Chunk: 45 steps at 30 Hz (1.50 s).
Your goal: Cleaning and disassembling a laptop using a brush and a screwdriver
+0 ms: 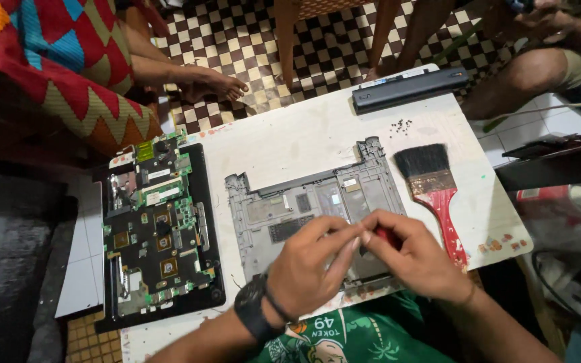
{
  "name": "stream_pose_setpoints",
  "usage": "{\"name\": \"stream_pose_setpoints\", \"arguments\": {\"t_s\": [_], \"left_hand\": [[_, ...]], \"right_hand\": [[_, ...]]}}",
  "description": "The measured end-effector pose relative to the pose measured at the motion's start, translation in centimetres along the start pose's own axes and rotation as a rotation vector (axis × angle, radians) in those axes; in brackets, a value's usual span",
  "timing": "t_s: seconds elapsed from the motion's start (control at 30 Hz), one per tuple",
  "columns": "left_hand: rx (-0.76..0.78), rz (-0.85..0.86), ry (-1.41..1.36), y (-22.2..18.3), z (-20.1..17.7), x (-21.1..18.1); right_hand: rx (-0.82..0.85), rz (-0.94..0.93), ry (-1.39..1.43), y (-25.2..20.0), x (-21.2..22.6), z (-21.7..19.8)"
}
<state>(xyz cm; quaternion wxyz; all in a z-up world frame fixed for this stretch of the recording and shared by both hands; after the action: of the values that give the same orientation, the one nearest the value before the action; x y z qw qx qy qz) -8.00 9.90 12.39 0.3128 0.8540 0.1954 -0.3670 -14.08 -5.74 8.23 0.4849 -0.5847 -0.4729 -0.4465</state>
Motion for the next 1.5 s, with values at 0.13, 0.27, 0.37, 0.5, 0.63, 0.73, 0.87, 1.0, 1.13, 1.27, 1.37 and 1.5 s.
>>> {"name": "stream_pose_setpoints", "arguments": {"t_s": [0.13, 0.27, 0.37, 0.5, 0.63, 0.73, 0.87, 1.0, 1.13, 1.27, 1.37, 1.5], "left_hand": [[-0.084, -0.137, -0.115, -1.7, -1.0, -1.4], [-0.097, -0.287, -0.235, -3.3, -1.4, -1.9], [-0.112, -0.307, -0.263, -3.8, -1.6, -1.9], [-0.144, -0.516, -0.361, -5.0, -0.6, 0.4], [-0.248, -0.810, -0.585, -6.6, -1.0, 3.6], [-0.406, -0.621, -0.963, -7.0, -0.7, 5.3], [-0.465, -0.629, -1.068, -7.5, -0.6, 6.2], [-0.451, -0.583, -1.233, -6.7, -1.2, 6.8], [-0.461, -0.636, -1.268, -6.3, -1.3, 6.8], [-0.445, -0.603, -1.306, -6.3, -1.1, 7.5], [-0.447, -0.608, -1.309, -6.8, -0.7, 8.0], [-0.411, -0.617, -1.259, -6.8, -0.7, 8.2]], "right_hand": [[0.117, 0.006, 0.283, -1.2, 0.9, 2.1], [0.174, 0.156, 0.502, -2.4, -0.2, 3.2], [0.189, 0.213, 0.425, -2.5, 0.0, 3.6], [0.157, 0.157, 0.360, -2.2, 0.9, 2.9], [-0.159, 0.249, -0.578, -2.4, -0.6, -2.0], [-0.360, 0.181, -0.999, -2.6, -3.0, -5.5], [-0.380, 0.617, -1.249, -3.9, -6.4, -9.1], [-0.370, 0.577, -1.188, -4.8, -8.7, -10.4], [-0.453, 0.515, -1.128, -4.8, -8.9, -10.5], [-0.510, 0.587, -1.096, -5.9, -8.2, -10.7], [-0.521, 0.207, -0.826, -6.7, -3.9, -7.8], [-0.369, 0.067, -0.547, -7.2, -2.8, -4.0]]}}
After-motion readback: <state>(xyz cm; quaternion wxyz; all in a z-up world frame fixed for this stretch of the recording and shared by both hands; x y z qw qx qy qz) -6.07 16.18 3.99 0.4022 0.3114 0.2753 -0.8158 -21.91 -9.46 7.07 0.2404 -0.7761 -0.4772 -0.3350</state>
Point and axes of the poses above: each hand's wrist, its own y-axis towards the middle knuckle, its own z-axis out of the palm, x = y × z, the point moved 5 cm from there along y, towards the middle knuckle, and after that the axes turned 6 degrees about y, right-handed, at the moved point
